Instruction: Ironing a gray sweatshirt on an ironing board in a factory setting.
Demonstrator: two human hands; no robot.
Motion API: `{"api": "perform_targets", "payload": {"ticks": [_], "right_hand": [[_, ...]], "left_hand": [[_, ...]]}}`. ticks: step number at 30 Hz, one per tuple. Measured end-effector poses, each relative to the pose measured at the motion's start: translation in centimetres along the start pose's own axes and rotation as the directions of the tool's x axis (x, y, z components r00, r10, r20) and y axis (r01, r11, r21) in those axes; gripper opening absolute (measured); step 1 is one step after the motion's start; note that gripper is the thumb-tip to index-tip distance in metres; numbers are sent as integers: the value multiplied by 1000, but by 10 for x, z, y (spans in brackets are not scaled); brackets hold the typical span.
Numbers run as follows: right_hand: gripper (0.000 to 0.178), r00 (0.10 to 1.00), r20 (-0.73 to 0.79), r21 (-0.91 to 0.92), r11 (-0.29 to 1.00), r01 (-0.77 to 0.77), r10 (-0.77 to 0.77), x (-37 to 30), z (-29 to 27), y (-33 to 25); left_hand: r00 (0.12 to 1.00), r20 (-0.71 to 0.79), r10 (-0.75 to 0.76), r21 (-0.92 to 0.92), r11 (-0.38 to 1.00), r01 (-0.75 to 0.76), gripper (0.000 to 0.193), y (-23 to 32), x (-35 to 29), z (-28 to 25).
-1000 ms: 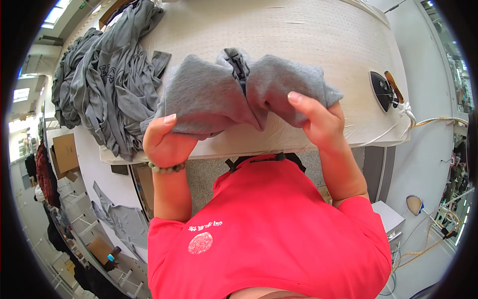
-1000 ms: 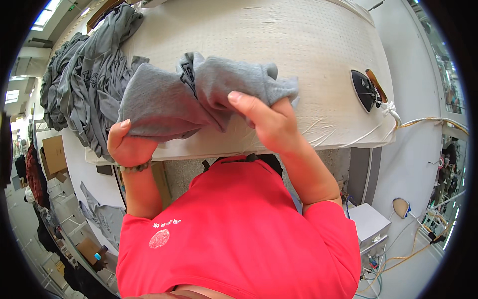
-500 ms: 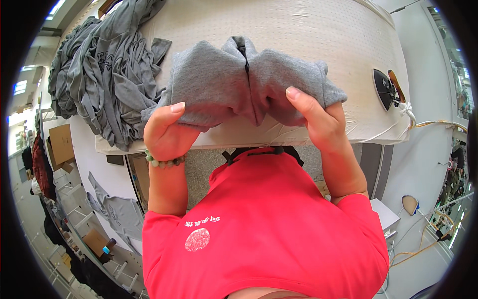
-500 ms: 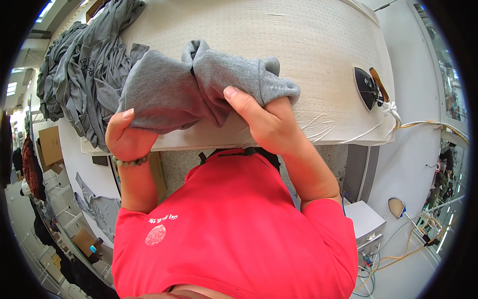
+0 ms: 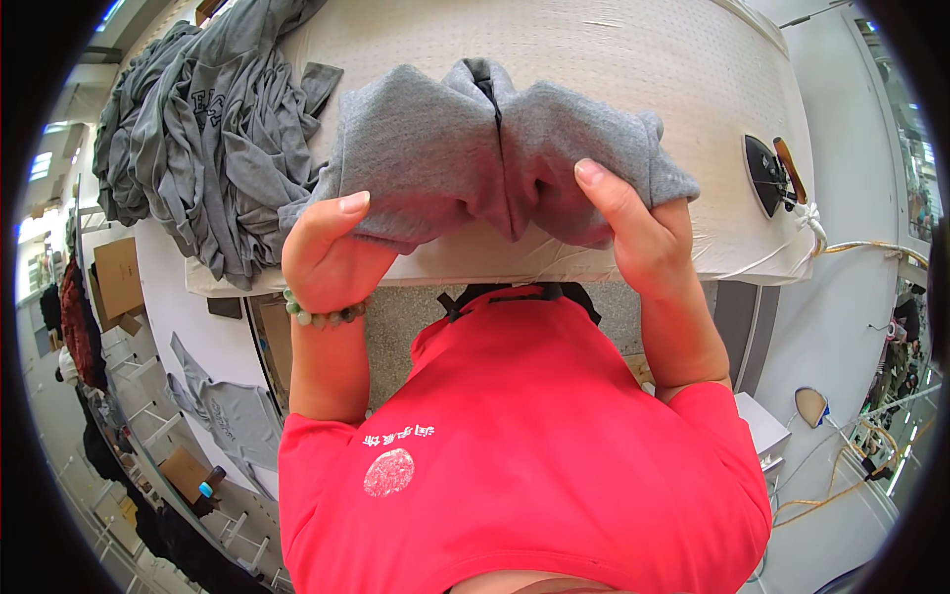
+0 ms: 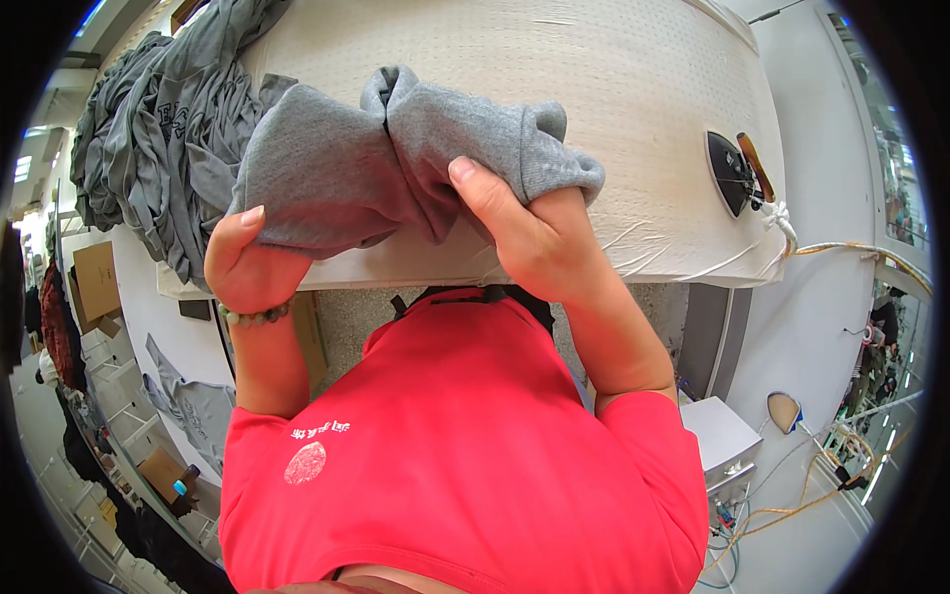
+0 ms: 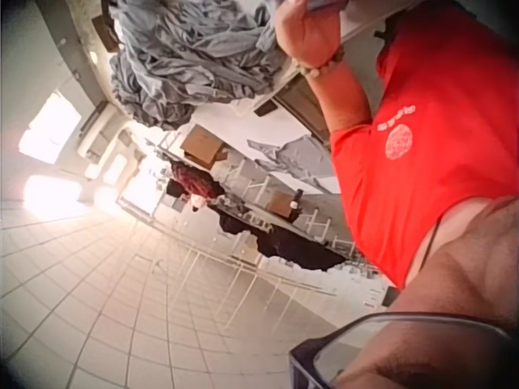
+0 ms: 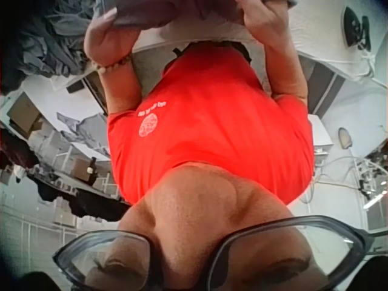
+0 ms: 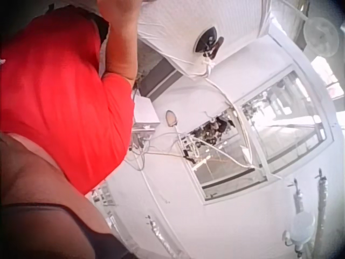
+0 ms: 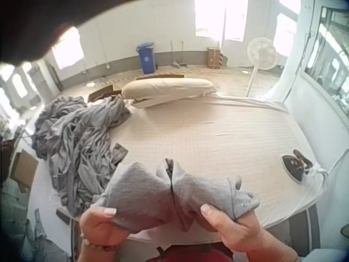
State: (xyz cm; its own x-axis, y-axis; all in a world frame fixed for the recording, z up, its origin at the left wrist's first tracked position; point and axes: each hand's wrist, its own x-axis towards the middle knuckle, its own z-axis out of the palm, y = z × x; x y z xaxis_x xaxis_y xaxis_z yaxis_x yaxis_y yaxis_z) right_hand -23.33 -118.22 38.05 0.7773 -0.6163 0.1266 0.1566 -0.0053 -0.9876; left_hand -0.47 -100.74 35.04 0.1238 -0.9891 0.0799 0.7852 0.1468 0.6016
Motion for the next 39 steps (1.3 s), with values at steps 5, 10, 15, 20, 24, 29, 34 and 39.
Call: {"api": "perform_targets", "payload": {"ticks": [5,10,15,20,24,29,34,39], "right_hand": [[36,1000,12,-83,996,-9,10,-3,0,-6],[37,1000,29,-135,991,0,4,0,2,-8],[37,1000,23,-148,989,25,-21,2,7,-12],[43,995,92,-227,971,70,-50,20,17,-29],[38,986,142,-257,958,126,-92,36,25,-44],[28,979,206,-226,974,33,15,48,36,-58],[31,954,278,-223,974,-46,109,59,46,-64],[37,917,336,-222,965,-143,213,69,51,-67]], "left_hand": [[999,-5,40,-89,995,-40,69,-2,-1,3],[999,-49,15,-16,1000,-16,69,-1,-1,4],[1000,19,5,5,1000,-5,66,3,3,5],[1000,-17,-8,180,984,11,62,12,21,25],[997,68,-39,315,949,16,63,21,44,45],[991,-86,101,538,842,-39,77,17,61,82],[961,44,273,504,825,-257,118,5,78,85],[982,46,181,733,662,-157,145,12,84,90]]}}
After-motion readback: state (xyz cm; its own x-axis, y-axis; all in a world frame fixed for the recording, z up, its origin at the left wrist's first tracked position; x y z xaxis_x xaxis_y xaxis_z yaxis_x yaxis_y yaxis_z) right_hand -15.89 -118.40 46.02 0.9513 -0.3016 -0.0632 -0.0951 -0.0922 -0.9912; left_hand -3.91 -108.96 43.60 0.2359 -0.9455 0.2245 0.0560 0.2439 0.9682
